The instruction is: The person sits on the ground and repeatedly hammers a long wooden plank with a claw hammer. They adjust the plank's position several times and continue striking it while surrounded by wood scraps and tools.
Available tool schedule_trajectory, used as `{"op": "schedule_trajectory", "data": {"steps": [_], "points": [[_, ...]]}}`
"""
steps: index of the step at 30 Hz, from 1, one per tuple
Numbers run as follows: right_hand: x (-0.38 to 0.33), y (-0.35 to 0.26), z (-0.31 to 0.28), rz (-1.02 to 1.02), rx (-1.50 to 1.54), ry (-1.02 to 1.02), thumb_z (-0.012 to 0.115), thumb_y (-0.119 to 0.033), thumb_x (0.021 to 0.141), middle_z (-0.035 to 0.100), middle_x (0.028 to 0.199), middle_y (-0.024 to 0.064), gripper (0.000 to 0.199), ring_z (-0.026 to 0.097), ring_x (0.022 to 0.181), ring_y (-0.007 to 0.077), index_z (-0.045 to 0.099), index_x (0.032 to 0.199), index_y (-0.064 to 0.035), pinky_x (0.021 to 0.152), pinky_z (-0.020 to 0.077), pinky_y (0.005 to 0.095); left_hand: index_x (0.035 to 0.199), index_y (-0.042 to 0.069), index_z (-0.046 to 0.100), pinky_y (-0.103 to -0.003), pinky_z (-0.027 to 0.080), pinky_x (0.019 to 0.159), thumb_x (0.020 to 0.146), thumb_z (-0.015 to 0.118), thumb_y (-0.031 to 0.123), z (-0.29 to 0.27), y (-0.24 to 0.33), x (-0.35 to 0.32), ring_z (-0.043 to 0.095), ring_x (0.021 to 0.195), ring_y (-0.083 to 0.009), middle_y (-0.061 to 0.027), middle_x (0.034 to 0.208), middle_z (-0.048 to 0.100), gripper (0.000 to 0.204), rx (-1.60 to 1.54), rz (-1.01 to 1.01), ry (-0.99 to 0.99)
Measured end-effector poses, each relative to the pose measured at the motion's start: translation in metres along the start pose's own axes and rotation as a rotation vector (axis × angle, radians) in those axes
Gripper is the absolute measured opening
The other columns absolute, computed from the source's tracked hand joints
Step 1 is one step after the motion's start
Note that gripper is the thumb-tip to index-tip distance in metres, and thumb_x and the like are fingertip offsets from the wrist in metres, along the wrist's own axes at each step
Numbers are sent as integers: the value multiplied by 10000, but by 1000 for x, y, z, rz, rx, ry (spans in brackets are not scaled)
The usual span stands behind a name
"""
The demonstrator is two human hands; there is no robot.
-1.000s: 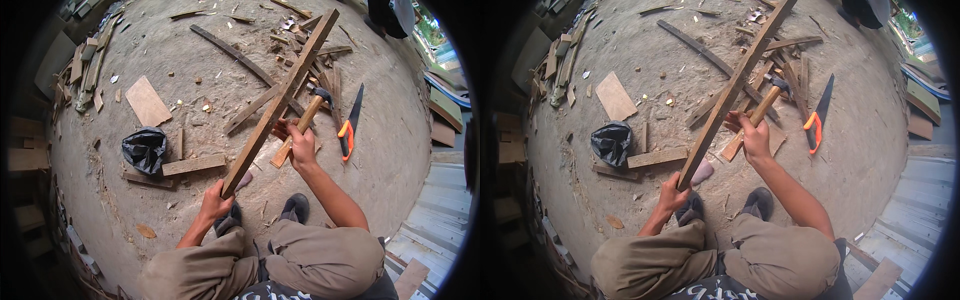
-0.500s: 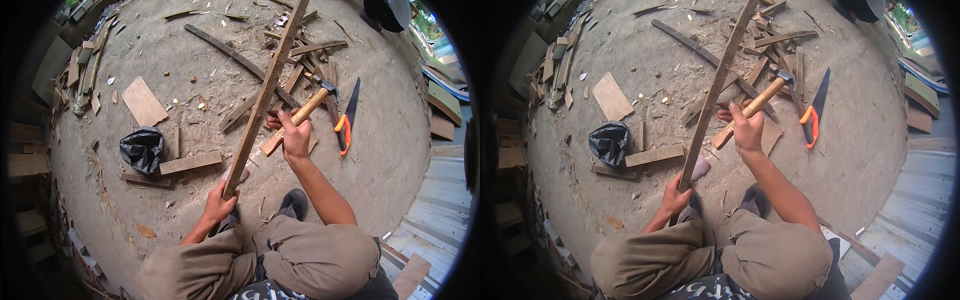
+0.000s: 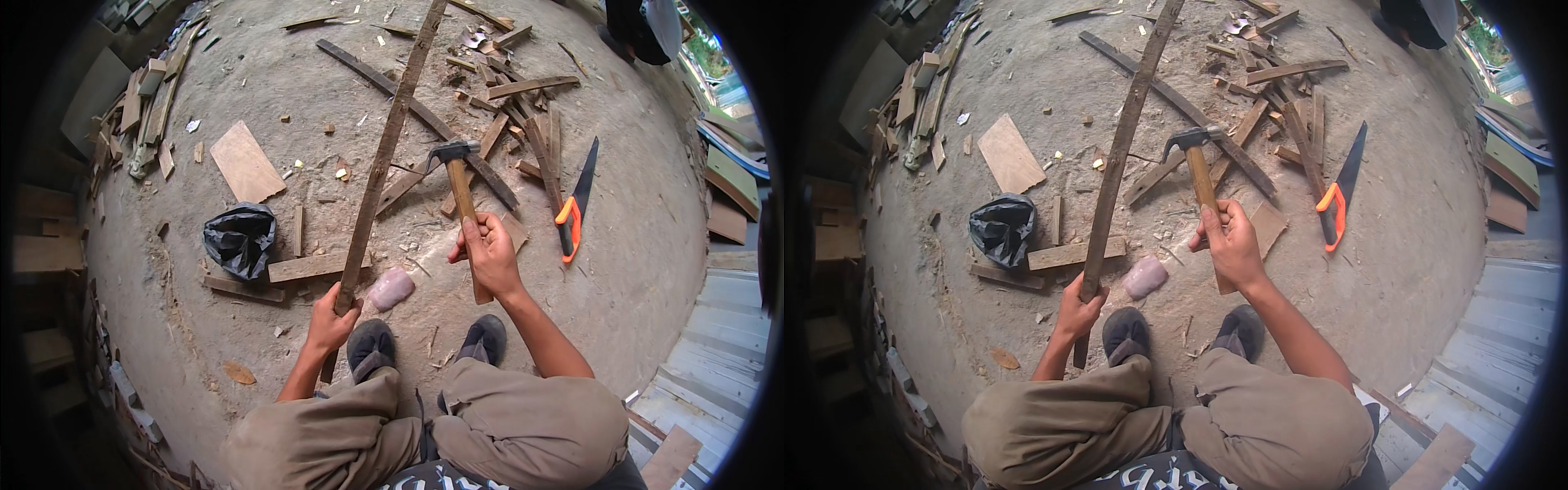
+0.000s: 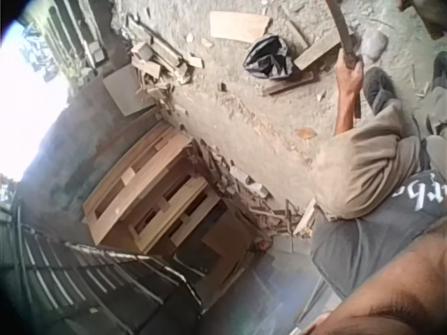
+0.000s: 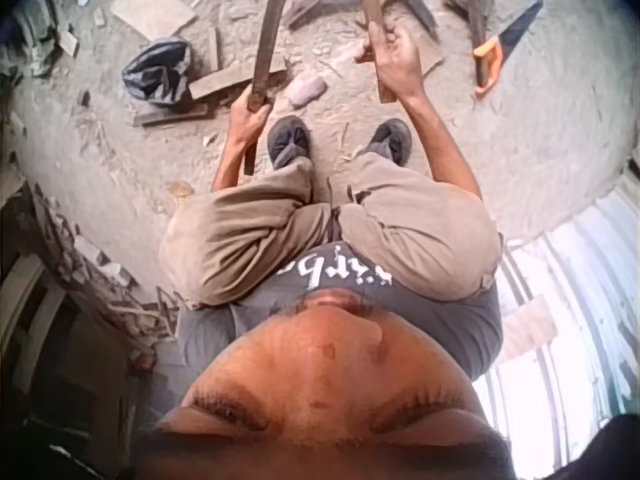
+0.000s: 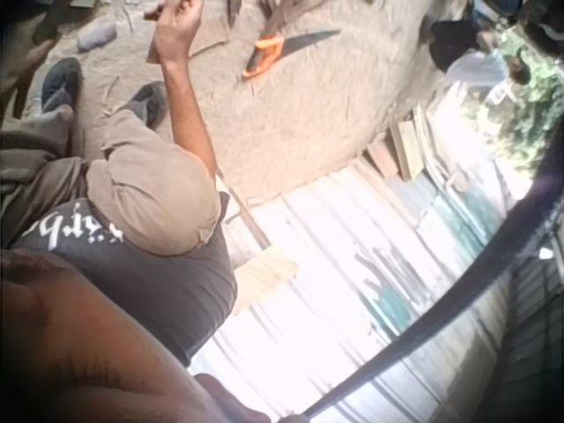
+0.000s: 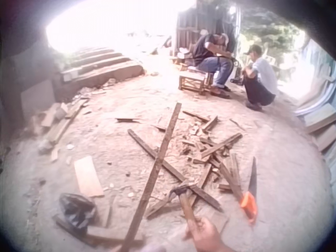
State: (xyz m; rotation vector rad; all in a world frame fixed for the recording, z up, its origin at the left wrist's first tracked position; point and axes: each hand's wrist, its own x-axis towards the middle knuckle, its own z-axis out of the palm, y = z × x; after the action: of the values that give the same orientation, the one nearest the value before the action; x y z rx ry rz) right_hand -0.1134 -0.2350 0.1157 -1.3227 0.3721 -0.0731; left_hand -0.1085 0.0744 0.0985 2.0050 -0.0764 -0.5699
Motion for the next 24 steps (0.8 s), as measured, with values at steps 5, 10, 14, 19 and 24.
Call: {"op": "schedule_trajectory", "data": {"steps": [5,10,14,19,24], "points": [[3,-23,14,52,-40,-55,539,-243,1063,596,880,79,299,568,576,76,407,1171,3,446,448,218,935,37,586,-281,430,572,895,709,114,4,7,-3,492,638,-69,18,696,559,150,48,62,-41],[-8,-12,29,25,80,-73,523,-247,1069,597,875,85,307,526,545,67,339,1167,-22,422,423,219,955,4,602,-334,477,642,875,709,135,19,8,-4,543,672,-130,-84,735,626,187,-40,17,-83],[-14,-13,36,93,140,-68,505,-263,1075,527,818,49,314,481,532,65,292,1186,-62,415,421,230,993,1,615,-335,482,669,875,704,125,30,3,-8,560,705,-143,-69,753,617,193,-80,50,-90],[-20,-16,33,169,177,-73,472,-301,1085,482,807,42,310,458,523,65,280,1187,-81,396,415,241,1029,2,622,-340,492,701,876,701,125,26,3,-7,570,731,-158,-94,781,628,212,-49,55,-106],[-23,-18,34,201,151,-89,456,-322,1090,471,779,30,307,446,503,64,282,1187,-88,378,406,243,1061,-1,625,-345,499,714,883,707,147,27,7,-7,583,742,-168,-110,803,644,246,-22,31,-129]]}}
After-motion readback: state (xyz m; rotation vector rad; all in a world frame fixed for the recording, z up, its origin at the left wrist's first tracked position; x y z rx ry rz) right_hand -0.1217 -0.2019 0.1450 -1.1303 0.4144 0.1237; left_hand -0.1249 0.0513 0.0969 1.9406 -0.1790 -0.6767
